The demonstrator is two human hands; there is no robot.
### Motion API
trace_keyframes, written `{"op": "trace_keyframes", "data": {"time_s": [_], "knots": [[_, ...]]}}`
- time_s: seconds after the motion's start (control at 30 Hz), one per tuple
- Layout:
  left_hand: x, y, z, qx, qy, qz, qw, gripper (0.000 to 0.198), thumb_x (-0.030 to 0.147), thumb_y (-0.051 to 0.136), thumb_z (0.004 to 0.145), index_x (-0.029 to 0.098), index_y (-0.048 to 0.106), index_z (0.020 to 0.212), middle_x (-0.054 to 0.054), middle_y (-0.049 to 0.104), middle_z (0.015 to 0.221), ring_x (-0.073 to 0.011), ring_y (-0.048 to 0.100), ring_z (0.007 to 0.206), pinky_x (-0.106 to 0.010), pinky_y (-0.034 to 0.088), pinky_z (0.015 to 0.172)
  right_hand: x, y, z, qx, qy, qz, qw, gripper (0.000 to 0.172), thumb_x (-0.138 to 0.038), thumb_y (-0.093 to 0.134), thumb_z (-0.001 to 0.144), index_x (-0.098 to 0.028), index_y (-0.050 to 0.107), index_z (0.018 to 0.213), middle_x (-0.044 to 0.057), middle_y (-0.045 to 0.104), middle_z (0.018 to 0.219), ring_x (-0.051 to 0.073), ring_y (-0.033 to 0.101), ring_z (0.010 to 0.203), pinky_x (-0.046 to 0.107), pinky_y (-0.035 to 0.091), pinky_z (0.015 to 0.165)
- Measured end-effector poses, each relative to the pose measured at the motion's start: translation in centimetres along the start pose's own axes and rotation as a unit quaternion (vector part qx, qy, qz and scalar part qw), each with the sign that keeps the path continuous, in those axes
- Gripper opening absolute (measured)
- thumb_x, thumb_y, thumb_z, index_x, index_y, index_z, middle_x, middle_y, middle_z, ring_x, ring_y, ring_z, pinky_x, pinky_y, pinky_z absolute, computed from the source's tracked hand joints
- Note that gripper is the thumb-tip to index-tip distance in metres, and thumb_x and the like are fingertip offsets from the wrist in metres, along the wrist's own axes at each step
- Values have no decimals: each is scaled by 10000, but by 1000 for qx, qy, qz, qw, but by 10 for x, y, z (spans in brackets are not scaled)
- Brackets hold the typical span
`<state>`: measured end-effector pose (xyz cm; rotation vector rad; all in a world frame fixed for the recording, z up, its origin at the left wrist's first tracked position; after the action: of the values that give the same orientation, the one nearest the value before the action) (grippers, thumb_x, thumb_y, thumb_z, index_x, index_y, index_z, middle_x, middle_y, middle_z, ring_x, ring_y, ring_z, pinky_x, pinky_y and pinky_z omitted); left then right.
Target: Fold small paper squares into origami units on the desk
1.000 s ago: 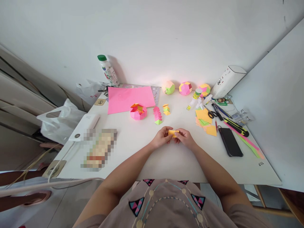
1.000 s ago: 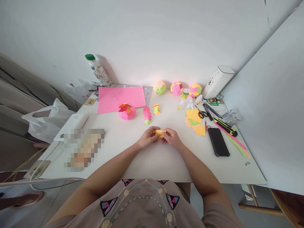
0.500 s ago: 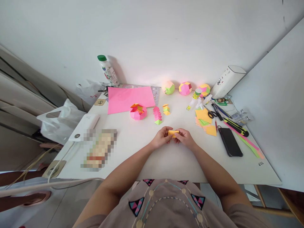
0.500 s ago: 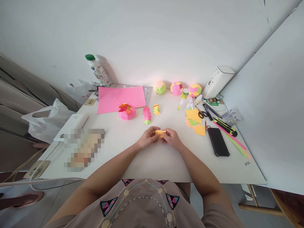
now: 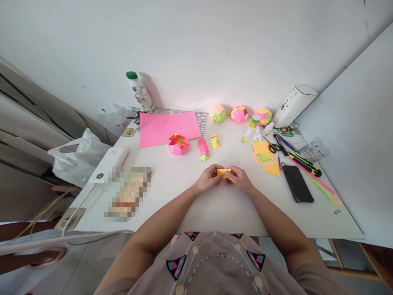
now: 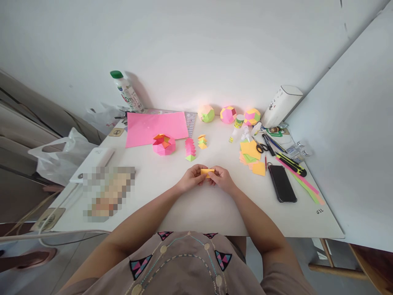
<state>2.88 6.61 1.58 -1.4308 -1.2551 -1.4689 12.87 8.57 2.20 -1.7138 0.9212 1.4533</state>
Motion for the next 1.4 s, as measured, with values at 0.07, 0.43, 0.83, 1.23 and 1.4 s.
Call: {"op": "trace_keyframes", "data": {"time_s": [0.07, 0.43, 0.83, 1.23, 1.4], "knots": [[1, 1, 0, -6, 5, 1, 1000, 299, 362, 590, 763, 145, 505, 950, 18, 555, 667, -71, 491, 500, -209, 390, 479, 0, 0, 0, -3, -2, 0, 1000, 236, -385, 573, 788, -156, 573, 843, 0, 623, 632, 107, 572, 519, 225, 456, 482], [1, 1, 0, -5, 1, 2, 1000, 302, 380, 600, 756, 142, 513, 920, 17, 561, 655, -67, 483, 487, -205, 382, 469, 1, 0, 0, -3, -3, -2, 1000, 271, -423, 582, 779, -158, 571, 832, 5, 623, 634, 111, 571, 520, 231, 462, 481], [1, 1, 0, -7, 6, 5, 1000, 302, 377, 593, 767, 142, 515, 940, 12, 567, 665, -65, 488, 494, -201, 391, 468, 1, 1, 0, -5, -3, -2, 1000, 275, -434, 576, 788, -161, 568, 822, 6, 621, 633, 112, 572, 520, 230, 460, 480], [1, 2, 0, -11, 2, 3, 1000, 293, 375, 589, 771, 144, 516, 937, 11, 569, 675, -65, 489, 501, -200, 385, 472, 2, 1, 1, -13, 1, -4, 1000, 261, -423, 588, 785, -167, 561, 821, 2, 620, 652, 110, 573, 528, 228, 459, 484], [0, 2, 0, -6, -4, 5, 1000, 299, 382, 596, 761, 146, 516, 926, 14, 567, 670, -65, 491, 505, -199, 387, 475, 0, 1, 1, -11, -3, -4, 1000, 274, -434, 580, 784, -162, 569, 824, 4, 620, 648, 108, 572, 522, 227, 457, 480]]}}
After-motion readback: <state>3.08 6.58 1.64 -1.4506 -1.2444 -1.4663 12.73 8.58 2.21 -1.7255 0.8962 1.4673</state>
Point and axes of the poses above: each hand's wrist, its own z-axis towards the middle knuckle, its own y-axis out of the palm, x = y × z, the point moved 9 cm from there along z, towards the middle knuckle
